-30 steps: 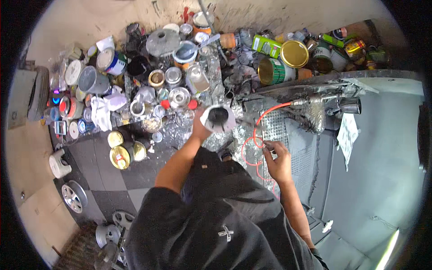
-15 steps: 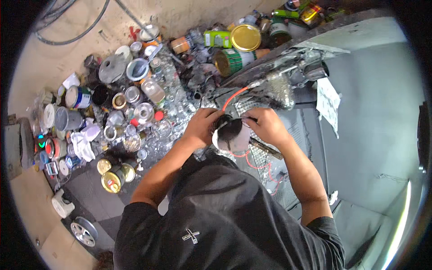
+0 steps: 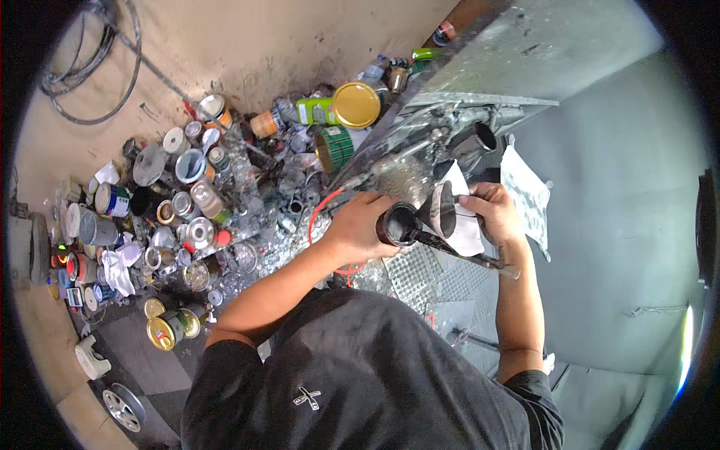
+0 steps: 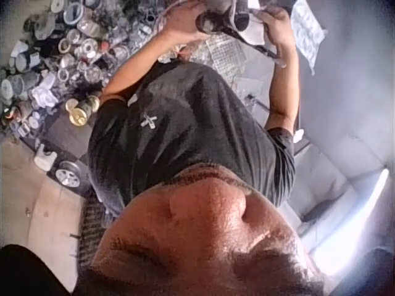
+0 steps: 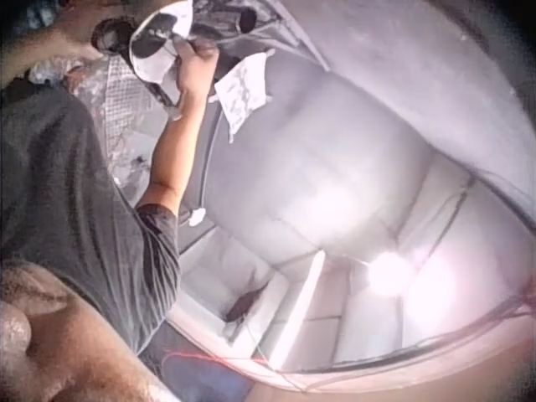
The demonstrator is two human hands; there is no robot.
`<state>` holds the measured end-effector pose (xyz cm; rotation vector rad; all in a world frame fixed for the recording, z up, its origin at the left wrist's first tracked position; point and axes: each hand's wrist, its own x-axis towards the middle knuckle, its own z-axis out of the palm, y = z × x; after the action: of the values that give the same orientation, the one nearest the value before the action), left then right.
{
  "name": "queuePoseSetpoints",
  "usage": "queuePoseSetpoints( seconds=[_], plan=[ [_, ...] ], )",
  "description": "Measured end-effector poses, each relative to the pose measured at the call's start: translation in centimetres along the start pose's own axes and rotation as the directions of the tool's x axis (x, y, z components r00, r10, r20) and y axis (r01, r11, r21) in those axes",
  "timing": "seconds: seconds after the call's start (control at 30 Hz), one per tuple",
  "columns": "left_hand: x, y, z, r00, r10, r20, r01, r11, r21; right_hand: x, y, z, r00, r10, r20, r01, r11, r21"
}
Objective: Mix paint for automotive repair and prepare the spray gun.
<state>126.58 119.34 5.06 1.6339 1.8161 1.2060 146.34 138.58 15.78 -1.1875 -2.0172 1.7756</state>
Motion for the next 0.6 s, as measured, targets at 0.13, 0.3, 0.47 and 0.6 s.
queuePoseSetpoints(
  seconds=[0.13, 0.3, 0.47, 0.6],
  plan=[
    [5.3, 2.6, 3.6, 1.0, -0.024, -0.008, 0.023, 0.994, -0.104, 1.5, -1.0, -7.1, 0.996, -0.082, -0.037, 0.08, 0.995, -0.06],
    [11.2, 5.8, 6.6, 0.984, 0.006, -0.175, -0.026, 0.993, -0.111, 5.0, -2.6, -14.0, 0.992, -0.118, -0.038, 0.118, 0.993, 0.007],
    [15.7, 6.1, 8.2, 0.956, 0.041, -0.291, -0.055, 0.998, -0.041, 9.9, -5.0, -18.3, 0.98, -0.178, -0.083, 0.181, 0.983, 0.024],
    [17.1, 6.6, 8.5, 0.947, 0.021, -0.32, -0.027, 1.0, -0.015, 16.0, -1.9, -22.2, 0.97, -0.212, -0.12, 0.211, 0.977, -0.027]
  ],
)
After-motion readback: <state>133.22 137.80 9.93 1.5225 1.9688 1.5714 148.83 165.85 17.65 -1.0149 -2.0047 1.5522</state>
